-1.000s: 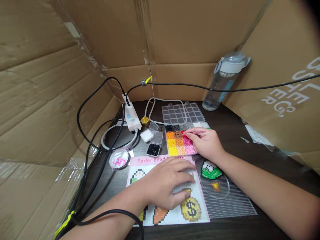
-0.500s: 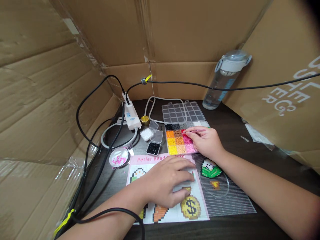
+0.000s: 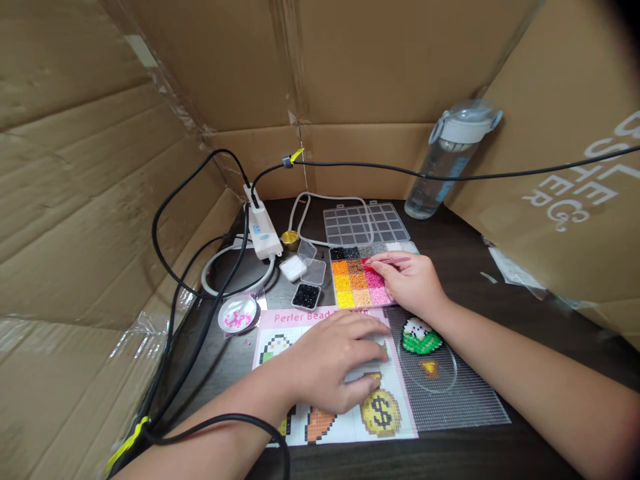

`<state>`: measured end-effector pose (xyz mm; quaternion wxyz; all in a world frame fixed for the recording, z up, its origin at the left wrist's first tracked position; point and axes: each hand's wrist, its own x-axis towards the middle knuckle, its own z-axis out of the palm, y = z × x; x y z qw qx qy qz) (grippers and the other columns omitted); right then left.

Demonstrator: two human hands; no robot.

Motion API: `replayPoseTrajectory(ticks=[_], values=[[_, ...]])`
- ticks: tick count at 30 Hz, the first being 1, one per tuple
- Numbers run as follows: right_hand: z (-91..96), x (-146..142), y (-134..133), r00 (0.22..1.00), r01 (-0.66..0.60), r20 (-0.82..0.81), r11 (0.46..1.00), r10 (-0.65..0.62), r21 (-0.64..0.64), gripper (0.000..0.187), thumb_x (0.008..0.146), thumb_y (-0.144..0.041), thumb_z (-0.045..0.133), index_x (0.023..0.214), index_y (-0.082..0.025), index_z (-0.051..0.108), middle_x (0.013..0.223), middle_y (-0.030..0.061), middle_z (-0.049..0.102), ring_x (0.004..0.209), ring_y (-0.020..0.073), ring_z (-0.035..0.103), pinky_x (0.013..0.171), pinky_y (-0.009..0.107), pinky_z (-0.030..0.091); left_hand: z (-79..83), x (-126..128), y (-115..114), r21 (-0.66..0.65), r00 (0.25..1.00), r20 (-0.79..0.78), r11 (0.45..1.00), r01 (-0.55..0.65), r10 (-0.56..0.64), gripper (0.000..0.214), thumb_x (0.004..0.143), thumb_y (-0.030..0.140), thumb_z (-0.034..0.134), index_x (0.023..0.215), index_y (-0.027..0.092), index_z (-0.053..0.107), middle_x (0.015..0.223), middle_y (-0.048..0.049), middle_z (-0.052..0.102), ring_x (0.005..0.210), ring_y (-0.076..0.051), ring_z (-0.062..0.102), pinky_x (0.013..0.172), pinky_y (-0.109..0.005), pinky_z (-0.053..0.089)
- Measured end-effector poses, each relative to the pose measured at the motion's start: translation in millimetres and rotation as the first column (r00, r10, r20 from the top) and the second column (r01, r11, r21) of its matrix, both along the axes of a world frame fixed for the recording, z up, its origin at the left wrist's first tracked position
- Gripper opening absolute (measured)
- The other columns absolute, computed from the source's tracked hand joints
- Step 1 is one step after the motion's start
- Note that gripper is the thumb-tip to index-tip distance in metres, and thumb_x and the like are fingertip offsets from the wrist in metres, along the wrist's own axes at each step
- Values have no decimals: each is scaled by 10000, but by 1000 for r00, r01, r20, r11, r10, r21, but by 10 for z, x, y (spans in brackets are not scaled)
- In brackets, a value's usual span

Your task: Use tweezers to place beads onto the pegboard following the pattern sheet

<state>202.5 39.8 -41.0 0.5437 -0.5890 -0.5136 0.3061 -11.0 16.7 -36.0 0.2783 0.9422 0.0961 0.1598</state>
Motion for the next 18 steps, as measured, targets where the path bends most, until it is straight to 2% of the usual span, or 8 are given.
replayPoseTrajectory(ticks=[3, 8, 13, 18], values=[[13, -4, -5, 1000, 0, -10, 1000, 0, 1, 172, 797, -314, 726, 777, -166, 811, 787, 87, 796, 733, 212, 739, 672, 322, 611, -6, -8, 1, 2, 1000, 7, 1000, 0, 0, 270, 853, 283, 709, 1109, 196, 715, 1425, -102, 664, 1303, -302, 640, 1132, -509, 510], [16, -12, -21, 999, 8, -36, 1000, -9, -16, 201, 800, -338, 733, 792, -152, 808, 625, 57, 712, 639, 195, 686, 549, 291, 547, -10, -22, -1, -5, 1000, 5, 1000, 1, -1, 284, 857, 290, 701, 1128, 205, 711, 1432, -103, 660, 1320, -303, 630, 1156, -516, 493], [44, -6, -55, 998, 15, -57, 1000, -16, -15, 216, 817, -368, 753, 806, -159, 808, 598, 48, 685, 583, 172, 648, 493, 271, 500, 3, -16, -2, -6, 1000, -11, 1000, -2, 2, 269, 868, 295, 689, 1123, 212, 710, 1441, -99, 655, 1331, -297, 624, 1148, -512, 500], [225, -33, -101, 996, 24, -84, 1000, -22, 20, 204, 827, -359, 756, 795, -165, 806, 623, 51, 703, 490, 135, 585, 418, 254, 437, 18, -11, 2, -9, 1000, 6, 1000, -1, 1, 277, 857, 298, 695, 1120, 213, 717, 1418, -102, 667, 1309, -301, 633, 1122, -502, 519]])
